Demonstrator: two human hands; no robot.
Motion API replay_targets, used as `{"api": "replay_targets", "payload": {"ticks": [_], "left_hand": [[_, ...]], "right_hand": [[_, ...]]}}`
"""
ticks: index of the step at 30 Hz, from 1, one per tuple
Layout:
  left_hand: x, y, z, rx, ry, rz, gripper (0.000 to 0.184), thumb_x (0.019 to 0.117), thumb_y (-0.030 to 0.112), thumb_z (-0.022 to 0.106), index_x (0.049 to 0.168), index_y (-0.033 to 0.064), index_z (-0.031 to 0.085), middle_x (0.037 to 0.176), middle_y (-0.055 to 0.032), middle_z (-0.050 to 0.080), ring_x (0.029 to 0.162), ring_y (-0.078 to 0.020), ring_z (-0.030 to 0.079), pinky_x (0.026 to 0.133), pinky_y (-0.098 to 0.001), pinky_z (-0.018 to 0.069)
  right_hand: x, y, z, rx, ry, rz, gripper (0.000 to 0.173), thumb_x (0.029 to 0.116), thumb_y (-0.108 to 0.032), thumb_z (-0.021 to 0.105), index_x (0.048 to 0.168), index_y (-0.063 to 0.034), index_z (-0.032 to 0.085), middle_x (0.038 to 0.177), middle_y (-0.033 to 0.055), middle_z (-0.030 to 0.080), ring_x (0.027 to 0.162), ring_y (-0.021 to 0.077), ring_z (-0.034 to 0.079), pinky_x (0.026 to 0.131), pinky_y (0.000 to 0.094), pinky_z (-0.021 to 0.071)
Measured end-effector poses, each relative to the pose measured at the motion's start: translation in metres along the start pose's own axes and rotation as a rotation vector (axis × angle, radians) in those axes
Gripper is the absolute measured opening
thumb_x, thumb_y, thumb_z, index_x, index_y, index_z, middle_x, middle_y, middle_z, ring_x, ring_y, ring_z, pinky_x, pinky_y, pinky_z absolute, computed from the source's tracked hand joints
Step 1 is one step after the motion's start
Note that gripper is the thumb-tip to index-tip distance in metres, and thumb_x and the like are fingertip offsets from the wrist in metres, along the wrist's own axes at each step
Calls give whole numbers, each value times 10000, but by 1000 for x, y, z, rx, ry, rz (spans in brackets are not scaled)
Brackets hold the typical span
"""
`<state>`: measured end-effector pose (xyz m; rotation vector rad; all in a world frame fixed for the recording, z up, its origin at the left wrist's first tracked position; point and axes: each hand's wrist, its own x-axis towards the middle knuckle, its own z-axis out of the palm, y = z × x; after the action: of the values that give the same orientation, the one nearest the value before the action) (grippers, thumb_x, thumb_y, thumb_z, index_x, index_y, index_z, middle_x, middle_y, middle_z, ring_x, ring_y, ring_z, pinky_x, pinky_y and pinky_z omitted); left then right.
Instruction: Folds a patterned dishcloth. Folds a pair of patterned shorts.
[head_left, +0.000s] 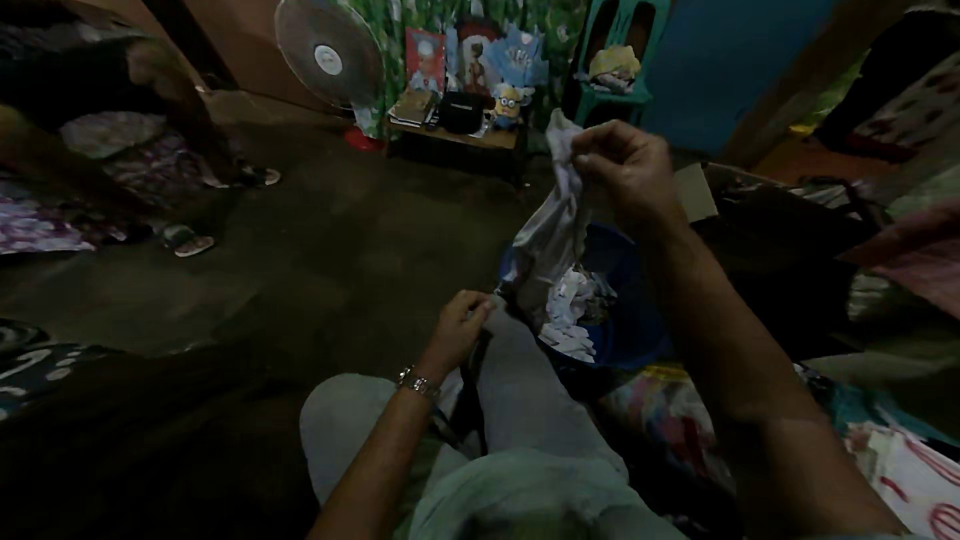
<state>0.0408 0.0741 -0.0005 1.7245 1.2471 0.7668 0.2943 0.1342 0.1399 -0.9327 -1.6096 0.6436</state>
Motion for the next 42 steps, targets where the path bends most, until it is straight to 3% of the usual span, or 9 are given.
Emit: {"api": "replay_targets", "payload": {"ticks": [5, 12, 15, 20, 25, 30, 33, 37, 42], "left_hand": [[11, -19, 12, -88, -57, -81, 361, 1059, 152, 539, 1370, -32, 534, 1375, -210, 561, 1160, -231, 627, 983, -356, 522], [44, 7, 50, -152, -53, 70, 791, 954, 183, 709, 1596, 66, 262, 1545, -215, 424, 1333, -291, 525, 1078, -446, 467], [38, 26, 47, -237, -103, 216, 739, 864, 100, 785, 1507, 48, 425, 1393, -113, 581, 1205, -112, 599, 1038, -300, 500], [8, 43, 26, -495, -143, 364, 148, 927, 74, 690, 1074, 61, 682, 973, 82, 712, 909, 20, 667, 857, -201, 572], [-23, 63, -15, -557, 97, 343, 129, 1014, 89, 558, 1061, 113, 676, 836, 81, 704, 735, -6, 662, 702, -195, 578], [-57, 82, -47, -399, 356, 195, 211, 1067, 157, 509, 1015, 83, 700, 766, 50, 698, 678, -18, 665, 642, -204, 583], [-68, 76, -56, -223, 402, 135, 324, 1092, 227, 459, 914, 116, 706, 715, 88, 658, 645, 22, 623, 612, -175, 546], [-85, 61, -59, -22, 364, 89, 350, 1101, 245, 410, 924, 102, 676, 745, 101, 608, 690, 42, 584, 654, -163, 513], [-102, 35, -60, 133, 210, 169, 334, 1074, 228, 459, 1245, -11, 617, 1019, 51, 681, 891, 89, 621, 817, -139, 543]], "right_hand": [[-8, 16, -34, 156, 6, 216, 153, 975, 9, 588, 1101, -64, 633, 866, -60, 652, 692, -1, 601, 648, 168, 535], [-20, 5, -19, 429, -363, 79, 207, 964, 15, 548, 1067, -99, 687, 884, -63, 696, 727, -5, 629, 670, 171, 550], [-19, -18, -21, 439, -438, -14, 206, 993, -13, 528, 1083, -105, 689, 906, -73, 683, 728, -19, 603, 661, 154, 527], [-6, -34, -34, 465, -280, -107, 216, 1009, 4, 501, 1080, -103, 675, 953, -57, 718, 798, 6, 674, 733, 186, 588], [6, -28, -21, 351, 59, -31, 158, 1007, 6, 530, 1107, -67, 628, 970, -39, 700, 839, 25, 677, 770, 205, 589], [-39, -9, 40, -265, -153, -134, 259, 1018, -155, 591, 1203, 15, 653, 1263, 179, 602, 1101, 250, 619, 915, 417, 549], [-91, -10, 93, -72, -272, -150, 305, 969, -220, 669, 1124, 41, 647, 1090, 143, 629, 929, 148, 642, 811, 305, 570], [-131, -12, 141, 149, -355, 118, 516, 958, -288, 697, 1285, 88, 565, 1124, 176, 657, 956, 132, 640, 852, 262, 537], [-137, -8, 163, 413, -414, 417, 432, 1017, -220, 633, 1285, 110, 554, 1116, 210, 666, 984, 150, 648, 896, 301, 537]]}}
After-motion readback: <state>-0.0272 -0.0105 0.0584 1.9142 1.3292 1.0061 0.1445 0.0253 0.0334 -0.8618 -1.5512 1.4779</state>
